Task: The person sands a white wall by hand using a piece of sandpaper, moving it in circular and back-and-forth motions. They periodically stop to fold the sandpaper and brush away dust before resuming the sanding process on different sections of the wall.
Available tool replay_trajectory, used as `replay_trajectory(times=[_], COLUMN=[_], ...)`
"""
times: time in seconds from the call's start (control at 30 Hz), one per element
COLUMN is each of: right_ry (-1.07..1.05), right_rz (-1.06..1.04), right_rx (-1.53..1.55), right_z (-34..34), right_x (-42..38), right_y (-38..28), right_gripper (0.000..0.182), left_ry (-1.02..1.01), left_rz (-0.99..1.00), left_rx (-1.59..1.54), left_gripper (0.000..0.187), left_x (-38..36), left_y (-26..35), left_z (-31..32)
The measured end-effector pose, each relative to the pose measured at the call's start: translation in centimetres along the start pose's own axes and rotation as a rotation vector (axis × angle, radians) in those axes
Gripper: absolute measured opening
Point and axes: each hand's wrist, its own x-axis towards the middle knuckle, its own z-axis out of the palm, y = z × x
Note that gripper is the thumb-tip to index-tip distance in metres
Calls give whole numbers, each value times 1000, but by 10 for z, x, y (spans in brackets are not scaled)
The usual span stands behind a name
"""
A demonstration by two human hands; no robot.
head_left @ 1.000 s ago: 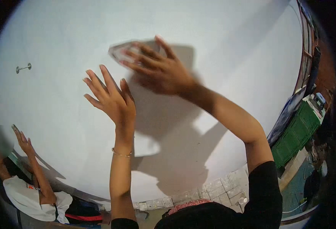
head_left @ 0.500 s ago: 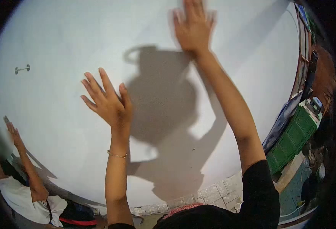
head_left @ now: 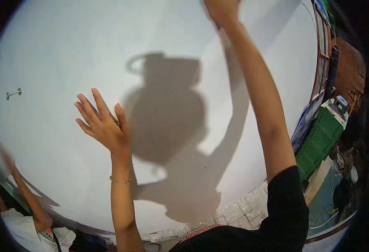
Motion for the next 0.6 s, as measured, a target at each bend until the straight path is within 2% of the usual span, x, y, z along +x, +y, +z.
replay_trajectory(times=[0.03, 0.07, 0.13, 0.17, 0.23, 0.27, 0.3, 0.37, 0.4, 0.43, 0.47, 0.53, 0.6], right_ry=[55, 13, 28, 22, -55, -131, -238, -154, -310, -426, -441, -391, -288], right_rz=[130, 345, 544, 543, 348, 276, 146, -280, -409, -555, -609, -620, -367], right_rx=[46, 24, 60, 61, 22, 172, 115, 167, 96, 182, 335, 204, 250], right_z=[11, -8, -25, -25, -24, -43, -47, -25, -43, -52, -54, -51, -46], right_x=[8, 11, 6, -1, -24, -41, -58, -118, -138, -156, -171, -174, -162], right_y=[38, 51, 62, 58, 39, 3, -19, -42, -71, -85, -88, -79, -50], right_gripper=[56, 57, 58, 58, 59, 59, 60, 61, 62, 63, 63, 62, 57], left_ry=[-6, -10, 3, 15, 10, 8, -2, 18, 11, 2, -7, -26, -51], left_rz=[-7, -16, -14, -9, -8, -4, -5, -15, -17, -36, -54, -62, -49], left_rx=[-6, -12, -1, 6, 6, 3, 7, -9, 2, -20, -45, -47, -70], left_gripper=[58, 57, 57, 58, 58, 57, 57, 58, 58, 58, 58, 57, 58], left_x=[0, 1, 0, -1, -1, -1, -1, -2, -2, -1, 0, 2, -1], left_y=[1, 1, -2, -3, -4, -4, -3, -3, -3, -2, 0, 1, -3], left_z=[-1, -1, 3, 4, 3, 3, 4, 4, 3, 2, 1, -1, 0])
